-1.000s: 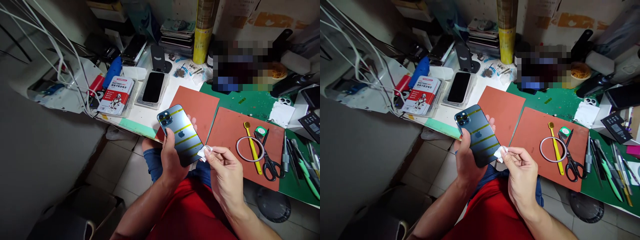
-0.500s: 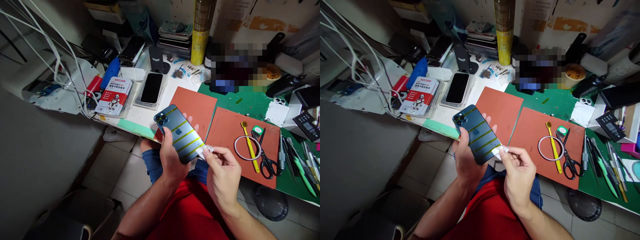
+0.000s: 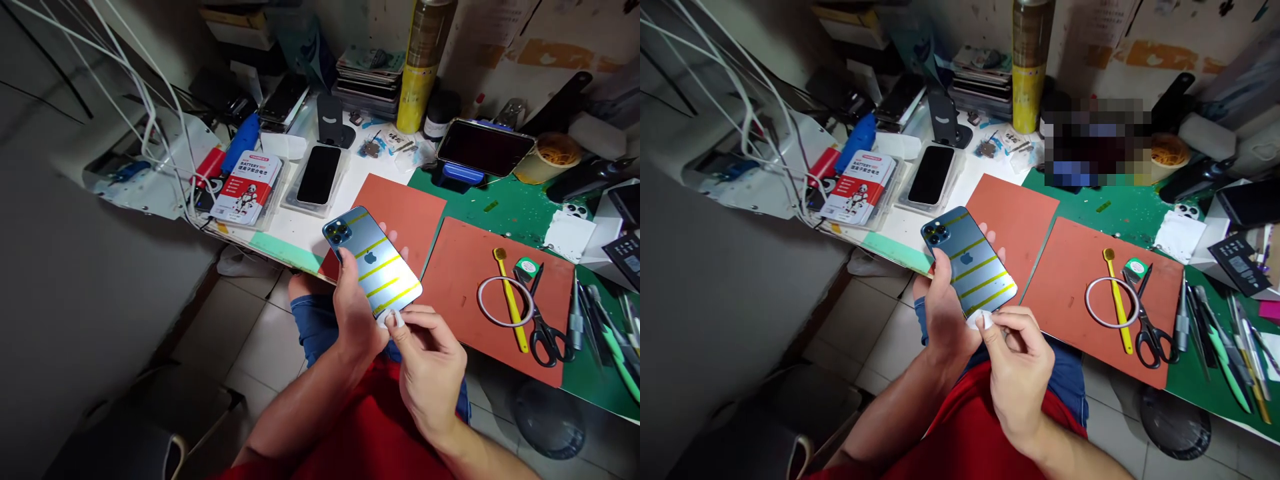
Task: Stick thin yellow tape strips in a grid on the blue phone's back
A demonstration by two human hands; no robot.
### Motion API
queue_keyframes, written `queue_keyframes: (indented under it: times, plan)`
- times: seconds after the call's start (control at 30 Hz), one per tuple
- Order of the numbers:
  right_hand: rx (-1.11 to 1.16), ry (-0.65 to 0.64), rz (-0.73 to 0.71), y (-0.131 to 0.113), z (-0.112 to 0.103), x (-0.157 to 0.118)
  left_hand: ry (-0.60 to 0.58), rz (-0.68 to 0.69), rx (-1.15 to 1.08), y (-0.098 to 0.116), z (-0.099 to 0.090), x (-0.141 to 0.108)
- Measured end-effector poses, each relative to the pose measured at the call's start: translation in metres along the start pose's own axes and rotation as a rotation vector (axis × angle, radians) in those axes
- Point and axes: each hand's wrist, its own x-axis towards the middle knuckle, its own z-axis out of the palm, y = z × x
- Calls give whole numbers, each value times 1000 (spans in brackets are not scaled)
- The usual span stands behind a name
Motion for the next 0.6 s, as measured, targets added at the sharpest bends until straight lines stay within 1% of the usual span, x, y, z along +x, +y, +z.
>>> queue_keyframes:
  times: [0.07, 0.13, 0.2, 0.33, 0.47, 0.53, 0.6]
  plan:
    - [-21, 6, -15, 1, -2, 1, -11, -29, -9, 2, 0, 1]
    - [-53, 29, -25, 2, -5, 4, -9, -19, -21, 3, 1, 2]
    - [-94, 7, -32, 0, -6, 3, -1, -5, -17, 5, 2, 3]
    - [-233, -75, -99, -8, 4, -7, -36, -5, -4, 6, 2, 1]
    - [-338, -73, -204, -17, 14, -14, -65, -12, 31, 7, -1, -3]
    - [-355, -69, -239, -19, 14, -14, -70, -26, 31, 7, -1, -5]
    - [-367, -64, -240, -19, 9, -12, -84, -34, -5, 8, -1, -6]
